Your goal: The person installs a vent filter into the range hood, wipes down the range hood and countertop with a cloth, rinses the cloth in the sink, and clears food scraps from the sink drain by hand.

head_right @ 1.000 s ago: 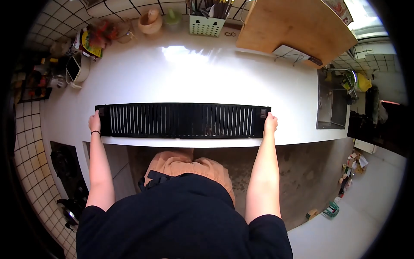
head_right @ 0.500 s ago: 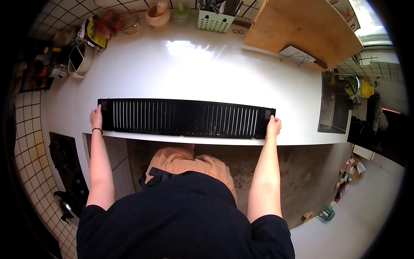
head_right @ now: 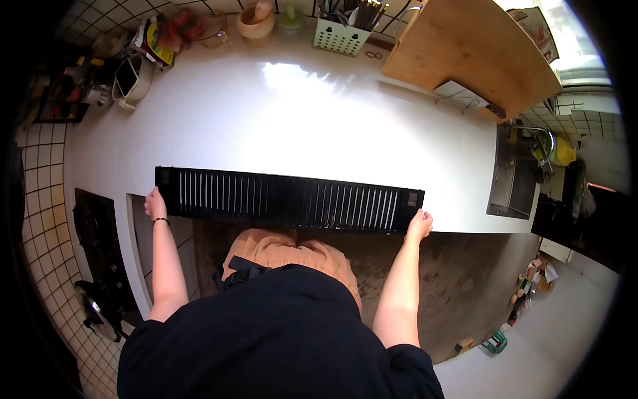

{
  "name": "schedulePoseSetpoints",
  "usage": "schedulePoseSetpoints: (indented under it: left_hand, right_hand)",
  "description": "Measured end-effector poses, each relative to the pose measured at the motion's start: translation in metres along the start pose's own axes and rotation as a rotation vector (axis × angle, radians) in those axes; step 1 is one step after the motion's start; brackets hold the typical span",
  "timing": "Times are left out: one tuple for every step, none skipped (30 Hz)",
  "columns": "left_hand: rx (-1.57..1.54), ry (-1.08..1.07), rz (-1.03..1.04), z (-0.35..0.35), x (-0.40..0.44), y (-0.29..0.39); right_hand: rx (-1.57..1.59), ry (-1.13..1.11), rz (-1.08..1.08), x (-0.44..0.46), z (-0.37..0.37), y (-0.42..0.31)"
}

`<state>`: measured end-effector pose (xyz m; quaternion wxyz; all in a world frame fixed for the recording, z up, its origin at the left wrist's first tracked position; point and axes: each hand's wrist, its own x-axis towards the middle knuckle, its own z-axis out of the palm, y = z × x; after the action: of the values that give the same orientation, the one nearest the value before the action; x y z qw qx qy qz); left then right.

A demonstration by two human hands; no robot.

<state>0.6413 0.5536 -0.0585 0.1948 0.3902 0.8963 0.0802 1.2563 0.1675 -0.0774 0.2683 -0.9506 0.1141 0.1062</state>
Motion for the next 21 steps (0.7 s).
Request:
schedulePoseSetpoints:
  left_hand:
    - [-0.066, 0.030, -0.059, 0.008, 0.004, -0.021]
    - [-0.132, 0.060, -0.117, 0.018, 0.005, -0.041]
    - [-0.250, 0.116, -0.242, 0.024, -0.006, -0.052]
    - [-0.368, 0.170, -0.366, 0.032, -0.019, -0.062]
    - [-0.668, 0.030, -0.437, 0.039, -0.028, -0.070]
    - [-0.968, -0.115, -0.503, 0.047, -0.035, -0.081]
    - [-1.157, -0.271, -0.616, 0.053, -0.044, -0.087]
    - [-1.306, -0.394, -0.726, 0.060, -0.048, -0.090]
    - [-1.397, -0.441, -0.732, 0.063, -0.056, -0.085]
    - [-1.484, -0.488, -0.736, 0.064, -0.064, -0.080]
    - [-1.491, -0.451, -0.708, 0.064, -0.070, -0.073]
    - [-1.500, -0.417, -0.676, 0.063, -0.074, -0.063]
    - [-1.463, -0.413, -0.626, 0.065, -0.074, -0.056]
    - [-1.464, -0.385, -0.620, 0.069, -0.070, -0.054]
    - [-1.493, -0.401, -0.646, 0.069, -0.071, -0.051]
    - [-1.520, -0.414, -0.673, 0.063, -0.077, -0.045]
    - [-1.536, -0.456, -0.648, 0.057, -0.085, -0.038]
    - [-1.554, -0.498, -0.622, 0.050, -0.094, -0.029]
    - [-1.576, -0.522, -0.559, 0.054, -0.092, -0.033]
    - [-1.451, -0.451, -0.563, 0.058, -0.091, -0.036]
    - [-1.491, -0.434, -0.523, 0.059, -0.093, -0.039]
  right_hand:
    - [0.004, 0.102, 0.137, -0.010, -0.002, -0.001]
    - [0.008, 0.205, 0.275, -0.021, -0.003, -0.001]
    - [0.077, 0.182, 0.355, -0.032, -0.002, 0.003]
    - [0.145, 0.158, 0.435, -0.036, -0.001, 0.014]
    - [0.239, 0.180, 0.491, -0.039, 0.008, 0.027]
    - [0.299, -0.006, 0.518, -0.034, 0.011, 0.048]
    - [0.515, -0.128, 0.558, -0.044, 0.011, 0.050]
    - [0.731, -0.252, 0.595, -0.054, 0.013, 0.052]
    - [0.802, -0.303, 0.640, -0.052, 0.017, 0.054]
    - [0.872, -0.352, 0.689, -0.052, 0.020, 0.053]
    - [0.987, -0.384, 0.703, -0.051, 0.022, 0.053]
    - [1.021, -0.394, 0.689, -0.055, 0.020, 0.048]
    - [1.029, -0.404, 0.680, -0.059, 0.017, 0.044]
    - [1.036, -0.416, 0.668, -0.062, 0.013, 0.039]
    - [1.044, -0.415, 0.667, -0.061, 0.013, 0.038]
    - [1.049, -0.415, 0.667, -0.059, 0.013, 0.040]
    - [1.054, -0.417, 0.666, -0.058, 0.013, 0.043]
    - [1.046, -0.405, 0.684, -0.057, 0.013, 0.044]
    - [1.040, -0.396, 0.701, -0.056, 0.012, 0.042]
    - [1.034, -0.389, 0.716, -0.055, 0.011, 0.041]
    - [1.035, -0.410, 0.723, -0.056, 0.010, 0.040]
